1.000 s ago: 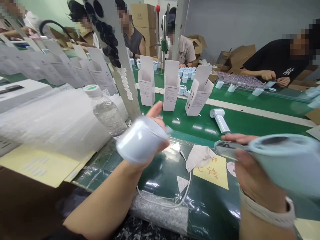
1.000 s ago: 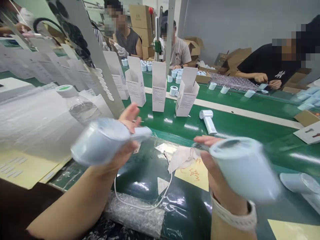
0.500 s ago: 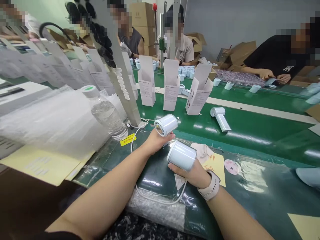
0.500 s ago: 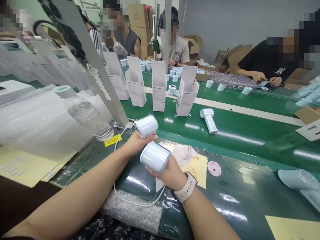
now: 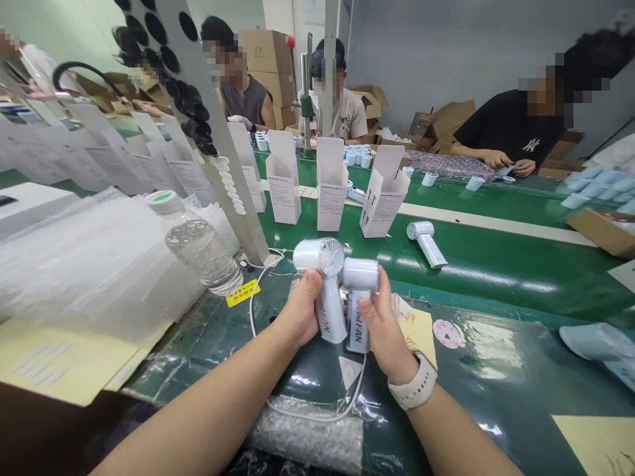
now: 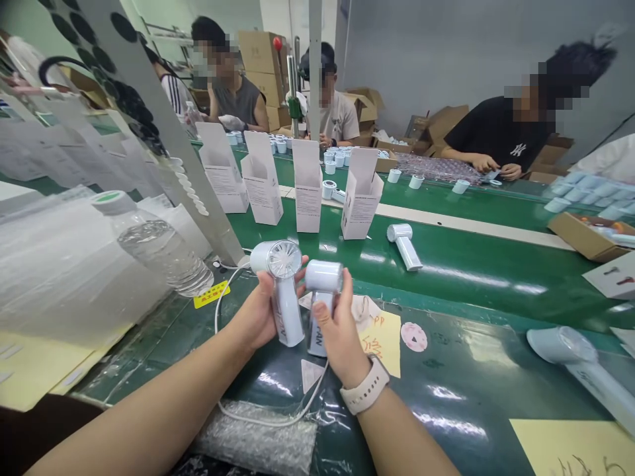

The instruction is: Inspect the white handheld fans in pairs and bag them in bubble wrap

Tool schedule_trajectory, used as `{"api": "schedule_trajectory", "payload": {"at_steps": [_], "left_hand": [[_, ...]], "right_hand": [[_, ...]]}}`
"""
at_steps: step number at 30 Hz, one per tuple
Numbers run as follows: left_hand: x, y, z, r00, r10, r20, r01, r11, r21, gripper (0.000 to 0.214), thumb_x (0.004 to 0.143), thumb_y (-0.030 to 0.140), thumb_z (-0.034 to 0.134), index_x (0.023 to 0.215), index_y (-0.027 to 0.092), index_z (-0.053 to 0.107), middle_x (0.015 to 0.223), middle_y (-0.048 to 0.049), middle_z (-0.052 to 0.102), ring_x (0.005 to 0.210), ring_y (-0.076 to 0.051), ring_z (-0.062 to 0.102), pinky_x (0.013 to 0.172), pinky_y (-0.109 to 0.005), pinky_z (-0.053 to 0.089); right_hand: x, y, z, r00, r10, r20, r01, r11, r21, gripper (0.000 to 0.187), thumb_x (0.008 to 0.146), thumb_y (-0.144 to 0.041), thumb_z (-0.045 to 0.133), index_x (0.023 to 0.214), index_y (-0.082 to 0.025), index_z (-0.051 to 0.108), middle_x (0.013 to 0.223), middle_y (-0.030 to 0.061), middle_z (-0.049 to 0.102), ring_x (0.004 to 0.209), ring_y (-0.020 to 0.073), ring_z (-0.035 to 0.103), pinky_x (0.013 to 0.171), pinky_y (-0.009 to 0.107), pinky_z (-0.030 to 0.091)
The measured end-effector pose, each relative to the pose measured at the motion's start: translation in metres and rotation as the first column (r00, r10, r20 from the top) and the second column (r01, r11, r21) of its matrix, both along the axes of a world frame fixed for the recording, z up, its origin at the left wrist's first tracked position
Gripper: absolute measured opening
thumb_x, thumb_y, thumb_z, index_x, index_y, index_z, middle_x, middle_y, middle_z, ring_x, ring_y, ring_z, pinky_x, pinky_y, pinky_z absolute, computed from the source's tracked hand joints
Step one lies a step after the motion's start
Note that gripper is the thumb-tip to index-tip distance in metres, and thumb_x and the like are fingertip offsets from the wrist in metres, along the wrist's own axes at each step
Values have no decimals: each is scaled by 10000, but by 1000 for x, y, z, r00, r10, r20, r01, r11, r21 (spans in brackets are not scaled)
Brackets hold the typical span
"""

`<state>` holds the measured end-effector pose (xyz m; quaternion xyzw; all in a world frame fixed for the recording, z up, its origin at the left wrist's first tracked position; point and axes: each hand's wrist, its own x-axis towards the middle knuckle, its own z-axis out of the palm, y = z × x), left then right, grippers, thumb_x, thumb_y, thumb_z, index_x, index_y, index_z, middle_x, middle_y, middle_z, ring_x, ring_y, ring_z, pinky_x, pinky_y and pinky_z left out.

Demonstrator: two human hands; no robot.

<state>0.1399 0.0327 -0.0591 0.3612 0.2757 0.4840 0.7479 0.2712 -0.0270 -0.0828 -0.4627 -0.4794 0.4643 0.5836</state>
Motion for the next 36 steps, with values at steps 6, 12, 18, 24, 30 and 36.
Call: {"api": "schedule_trajectory", "payload": {"at_steps": [6, 12, 18, 24, 30, 36], "left_hand": [[11, -9, -3, 994, -33, 106, 44, 994, -104, 653, 652, 655, 767, 1090, 188, 642, 1085, -101, 725, 1106, -320, 645, 964, -441, 528], [12, -12, 0, 995, -23, 92, 29, 997, -66, 763, 782, 684, 617, 1408, 297, 418, 1159, -54, 688, 916, -251, 682, 826, -410, 566], [8, 3, -14, 952, -28, -305, 28, 1000, -4, 732, 821, 788, 419, 1394, 334, 475, 1339, -73, 591, 1073, -273, 626, 902, -407, 517], [-3, 24, -18, 904, 177, -388, -115, 977, 179, 580, 888, 679, 426, 1296, 281, 533, 1470, -103, 466, 1413, -249, 358, 1135, -420, 315], [-11, 35, -6, 891, 235, -388, -196, 971, 137, 497, 860, 599, 521, 1213, 249, 547, 1398, -140, 506, 1359, -283, 418, 1086, -440, 382], [-9, 25, 1, 843, 95, -529, 6, 982, 186, 540, 848, 638, 474, 1241, 268, 506, 1453, -119, 472, 1363, -315, 415, 1131, -497, 329]], "right_hand": [[-18, -9, 2, 992, 78, -96, -87, 992, -93, 914, 927, -595, 523, 1549, -236, -42, 1637, 102, 158, 1493, 223, 197, 1239, 464, 120], [-19, -6, 2, 938, 38, -344, -122, 967, -226, 1042, 757, -460, 784, 1516, -307, 88, 1296, 99, 604, 1216, 294, 583, 1062, 522, 450], [-10, -1, 5, 744, 51, -666, -360, 871, -335, 498, 796, -535, 678, 1148, -197, 577, 841, 62, 720, 767, 271, 716, 715, 458, 611], [13, 0, 17, 697, 77, -713, -406, 862, -304, 445, 837, -499, 636, 1094, -136, 640, 865, 94, 727, 731, 214, 708, 683, 361, 607], [74, -21, 39, 996, -26, -91, 6, 978, -210, 672, 752, -493, 716, 1334, -245, 490, 1110, 94, 691, 892, 263, 688, 784, 445, 566], [189, -84, 23, 424, -151, 893, 538, 835, -114, 942, 699, -413, 667, 1530, -212, 270, 1435, 148, 520, 1264, 399, 524, 1014, 560, 422]]}}
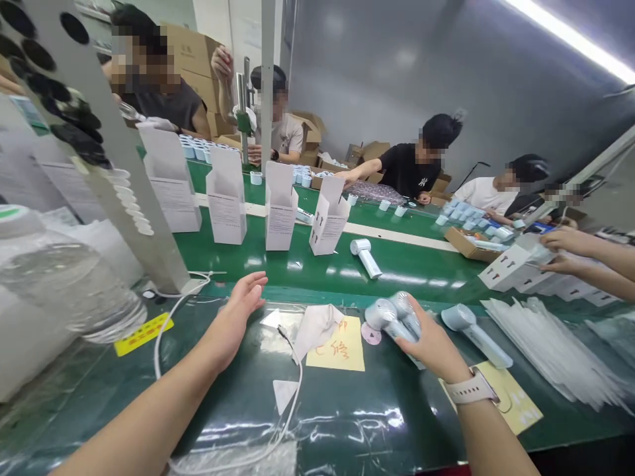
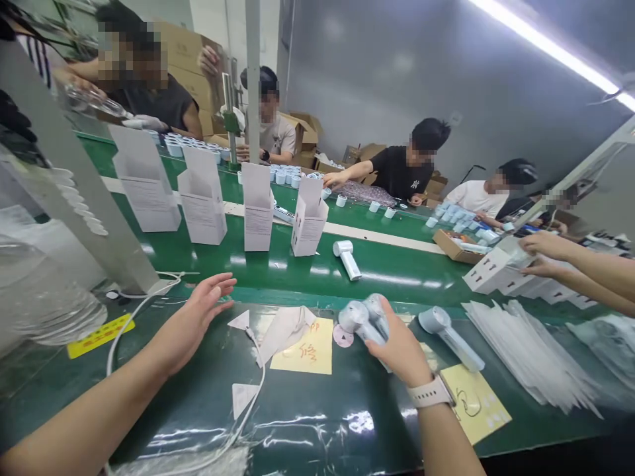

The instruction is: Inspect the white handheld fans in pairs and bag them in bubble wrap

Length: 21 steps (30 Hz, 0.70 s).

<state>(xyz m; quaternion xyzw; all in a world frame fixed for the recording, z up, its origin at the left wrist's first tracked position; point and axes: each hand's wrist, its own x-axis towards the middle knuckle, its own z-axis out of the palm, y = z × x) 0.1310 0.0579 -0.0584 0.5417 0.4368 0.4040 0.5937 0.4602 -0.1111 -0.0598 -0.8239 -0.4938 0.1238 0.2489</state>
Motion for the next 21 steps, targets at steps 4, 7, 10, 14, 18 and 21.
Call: {"api": "schedule_trajectory", "payload": {"at_steps": [4, 7, 10, 14, 18, 21], "left_hand": [[3, -3, 2, 984, -48, -172, 60, 996, 67, 530, 828, 609, 466, 1238, 275, 506, 1464, -96, 480, 1332, -347, 462, 1129, -543, 314], [3, 0, 0, 975, -36, -220, 56, 995, 86, 528, 785, 603, 497, 1197, 273, 518, 1441, -98, 496, 1367, -347, 422, 1141, -530, 295], [2, 4, -2, 971, -4, -241, 30, 994, 103, 531, 756, 590, 520, 1176, 265, 525, 1413, -106, 508, 1389, -326, 390, 1145, -499, 293], [0, 2, 0, 960, 16, -280, 24, 990, 141, 520, 735, 587, 530, 1153, 278, 553, 1357, -78, 554, 1376, -316, 405, 1120, -471, 337], [1, -2, 0, 945, -19, -328, 72, 986, 151, 525, 744, 590, 520, 1162, 275, 556, 1345, -71, 555, 1290, -314, 488, 1052, -439, 417], [1, 0, -5, 932, -34, -361, 100, 981, 166, 511, 776, 566, 496, 1179, 255, 547, 1340, -83, 540, 1205, -298, 546, 1031, -448, 430]], "right_hand": [[58, -32, -15, 961, -104, 257, 132, 987, -94, 854, 790, -504, 533, 1533, -180, 262, 1398, 135, 560, 1212, 344, 581, 920, 427, 515], [79, -42, -19, 896, -157, 416, 209, 974, -82, 706, 814, -477, 495, 1437, -147, 448, 1271, 166, 616, 1175, 364, 577, 936, 458, 495], [83, -44, -15, 831, -260, 493, 308, 951, -17, 558, 822, -440, 501, 1287, -147, 602, 1212, 216, 586, 1137, 437, 543, 915, 580, 451], [67, -26, -9, 764, -353, 540, 367, 926, 86, 484, 851, -406, 525, 1210, -104, 645, 1272, 274, 505, 1153, 491, 478, 897, 646, 409], [30, 35, -18, 811, -224, 540, 206, 974, 95, 411, 883, -343, 565, 1232, -142, 646, 1380, 219, 470, 1276, 403, 426, 1034, 538, 369], [6, 96, -34, 857, -98, 506, 85, 995, 49, 324, 870, -311, 639, 1175, -215, 689, 1445, 147, 452, 1326, 335, 417, 1084, 455, 352]]}}
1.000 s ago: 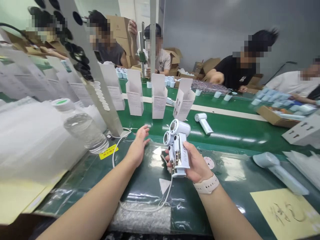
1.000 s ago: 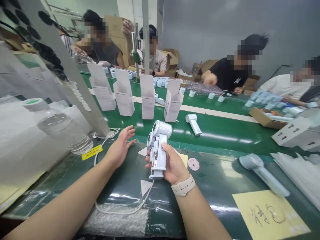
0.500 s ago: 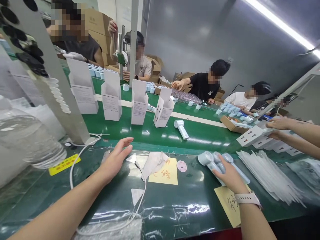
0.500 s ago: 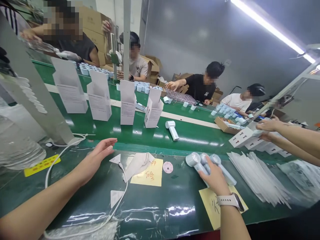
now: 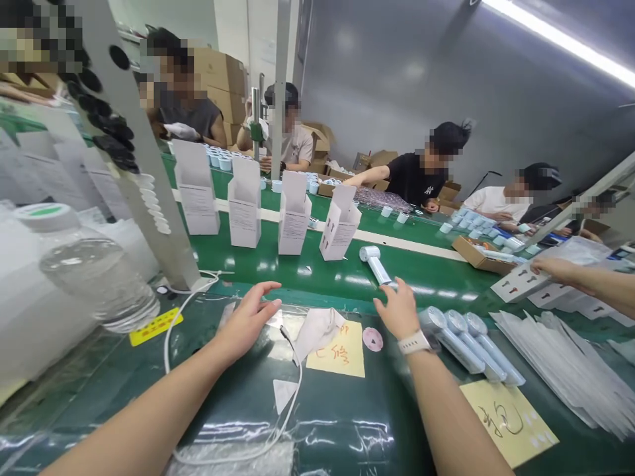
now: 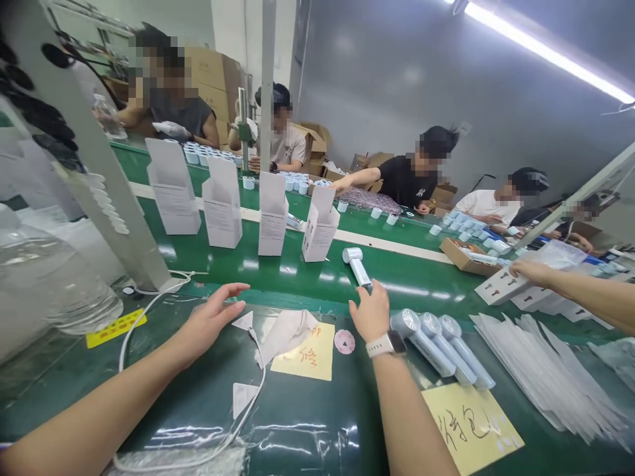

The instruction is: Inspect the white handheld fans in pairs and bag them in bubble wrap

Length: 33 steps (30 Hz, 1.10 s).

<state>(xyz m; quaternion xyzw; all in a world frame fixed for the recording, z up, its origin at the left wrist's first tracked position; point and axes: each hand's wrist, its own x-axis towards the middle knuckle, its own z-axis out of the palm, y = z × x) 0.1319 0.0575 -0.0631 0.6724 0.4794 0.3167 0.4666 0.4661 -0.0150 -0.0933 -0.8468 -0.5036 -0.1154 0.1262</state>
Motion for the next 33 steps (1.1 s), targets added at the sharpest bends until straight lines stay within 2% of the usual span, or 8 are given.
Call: {"api": "schedule_trajectory", "payload": {"at_steps": [7, 15, 18, 22, 25, 27, 30, 33], "left_hand": [[-7, 3, -11, 1000, 3, -6, -3, 995, 97, 406, 802, 450, 512, 1146, 244, 579, 1284, -84, 569, 1092, -273, 583, 1011, -459, 443], [-5, -3, -14, 982, -78, 174, 80, 997, -4, 241, 745, 355, 625, 962, 253, 646, 1258, -62, 562, 1291, -298, 429, 1142, -484, 285], [-1, -10, -11, 965, -102, 243, 127, 988, -89, 231, 752, 357, 641, 939, 225, 668, 1248, -89, 586, 1271, -317, 469, 1127, -495, 303], [5, -20, -4, 850, -128, 511, 298, 917, -265, 352, 861, 418, 568, 1124, 191, 626, 1186, -128, 664, 1145, -276, 606, 1015, -444, 446], [5, -15, -3, 612, 147, 777, 333, 843, -423, 327, 817, 381, 689, 1032, 141, 628, 1002, -120, 703, 935, -220, 669, 892, -359, 512], [2, -7, -4, 542, 288, 789, 243, 845, -476, 268, 744, 292, 777, 906, 153, 616, 847, -50, 686, 762, -157, 650, 759, -290, 522], [-5, 1, -2, 534, 347, 771, 131, 867, -481, 307, 662, 168, 823, 859, 178, 588, 783, 21, 651, 663, -104, 611, 652, -235, 494], [-9, -3, 7, 532, 341, 775, 117, 877, -466, 380, 611, 137, 841, 922, 174, 626, 808, 25, 652, 675, -101, 623, 665, -233, 486]], "right_hand": [[-10, 70, -21, 972, -173, -158, 178, 984, 13, 286, 944, -337, 618, 1187, -185, 614, 1347, 98, 544, 1189, 275, 544, 1000, 512, 452], [-33, 26, 14, 978, 28, -209, 12, 982, 188, 393, 951, -202, 364, 1099, -121, 720, 858, 151, 663, 839, 277, 631, 741, 398, 487], [-60, 9, 30, 963, 179, -202, -122, 956, 267, 417, 933, -257, 360, 1086, -156, 735, 947, 153, 684, 924, 298, 631, 776, 405, 495], [-133, -3, 29, 864, 485, -134, -399, 823, 405, 386, 940, -265, 389, 1142, -197, 712, 1174, 152, 635, 1092, 297, 594, 917, 445, 495], [-190, -7, 18, 685, 726, -55, -626, 626, 465, 422, 936, -129, 352, 1226, -197, 651, 1328, 168, 555, 1213, 297, 541, 975, 487, 489], [-210, -7, 8, 598, 796, -89, -690, 568, 448, 485, 928, -87, 346, 1376, -183, 506, 1351, 156, 557, 1237, 260, 540, 998, 452, 503], [-213, -1, -7, 655, 742, -145, -658, 654, 374, 434, 901, -112, 426, 1329, -118, 497, 1289, 189, 595, 1251, 302, 524, 1019, 500, 490], [-206, 7, -18, 718, 680, -150, -619, 722, 311, 202, 847, -87, 492, 986, -122, 635, 1266, 250, 585, 1316, 408, 424, 1044, 623, 403]]}}
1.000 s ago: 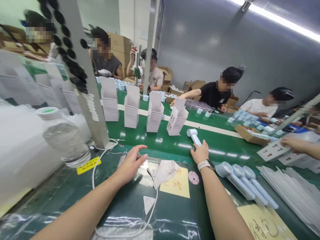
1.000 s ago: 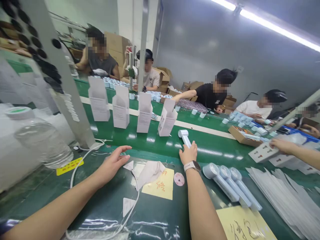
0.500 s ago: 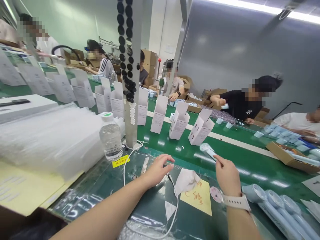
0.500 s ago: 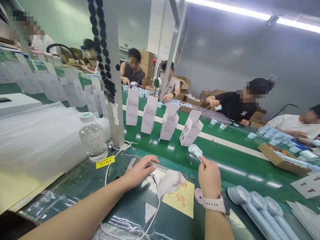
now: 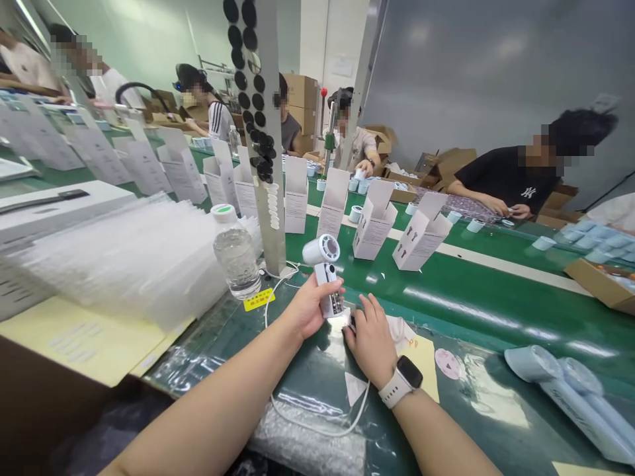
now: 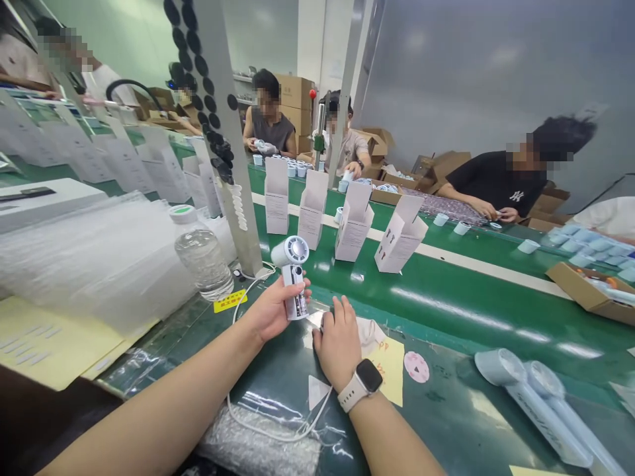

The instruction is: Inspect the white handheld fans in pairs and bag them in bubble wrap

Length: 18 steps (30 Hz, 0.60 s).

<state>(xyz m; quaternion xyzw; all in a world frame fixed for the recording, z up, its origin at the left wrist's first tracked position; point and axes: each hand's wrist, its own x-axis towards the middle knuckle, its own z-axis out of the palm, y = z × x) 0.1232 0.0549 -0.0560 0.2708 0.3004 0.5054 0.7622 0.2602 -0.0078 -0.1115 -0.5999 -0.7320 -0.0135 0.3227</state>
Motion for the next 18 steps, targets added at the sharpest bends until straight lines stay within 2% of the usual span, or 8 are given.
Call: {"api": "schedule_trajectory", "payload": {"at_steps": [2, 6, 9, 11, 13, 15, 16, 18], "left_hand": [[0, -5, 6, 1000, -30, -3, 30, 999, 15, 462, 568, 132, 859, 980, 161, 653, 807, 17, 655, 691, -115, 637, 685, -246, 484], [1, -10, 11, 989, -147, 9, 146, 988, 49, 569, 528, 184, 896, 1042, 146, 655, 843, -20, 669, 762, -173, 663, 712, -296, 496], [-1, -10, 9, 976, -212, 45, 208, 974, 94, 614, 574, 240, 890, 1120, 181, 616, 918, -35, 674, 818, -197, 668, 728, -324, 500], [-2, -9, 8, 974, -217, 65, 209, 972, 108, 596, 599, 227, 870, 1125, 193, 593, 897, -17, 663, 802, -186, 663, 742, -330, 494], [-2, -9, 8, 976, -203, 77, 195, 975, 102, 551, 603, 178, 844, 1087, 196, 582, 852, 9, 643, 758, -160, 649, 753, -327, 485], [-2, -9, 8, 981, -182, 72, 175, 980, 99, 513, 588, 130, 818, 1033, 192, 573, 823, 21, 631, 726, -144, 633, 753, -321, 477], [-1, -9, 8, 983, -173, 66, 167, 981, 98, 503, 578, 113, 808, 1014, 192, 568, 818, 22, 631, 720, -142, 628, 752, -320, 476], [-1, -9, 7, 985, -165, 53, 159, 983, 95, 495, 569, 102, 795, 996, 192, 563, 815, 21, 632, 718, -145, 625, 746, -322, 475]], "right_hand": [[1, 2, -2, 1000, 21, 0, -21, 999, -33, 209, 840, -35, 454, 879, -140, 631, 1251, 245, 596, 1330, 401, 407, 1069, 622, 365], [-1, -8, 11, 998, 52, -29, -55, 994, -94, 232, 876, -52, 425, 887, -175, 621, 1100, 170, 667, 1221, 354, 507, 1042, 565, 388], [5, -19, 29, 996, 35, -79, -46, 989, -142, 191, 941, -175, 414, 888, -204, 595, 842, 93, 675, 856, 287, 625, 774, 448, 506], [12, -23, 39, 973, 29, -228, -86, 966, -245, 188, 958, -256, 410, 933, -212, 590, 687, 25, 621, 633, 220, 584, 590, 344, 469], [19, -24, 45, 873, 5, -488, -219, 897, -384, 195, 920, -342, 466, 950, -208, 604, 599, -26, 548, 523, 173, 522, 505, 291, 407], [23, -23, 49, 709, -72, -702, -376, 804, -461, 244, 849, -409, 538, 904, -191, 633, 571, -48, 498, 483, 142, 478, 491, 276, 379], [25, -23, 50, 647, -106, -755, -427, 770, -474, 263, 823, -421, 564, 892, -181, 645, 578, -50, 499, 479, 129, 470, 497, 274, 378], [27, -22, 52, 574, -147, -806, -496, 721, -485, 270, 791, -403, 612, 913, -168, 662, 618, -43, 537, 510, 119, 501, 531, 277, 400]]}}
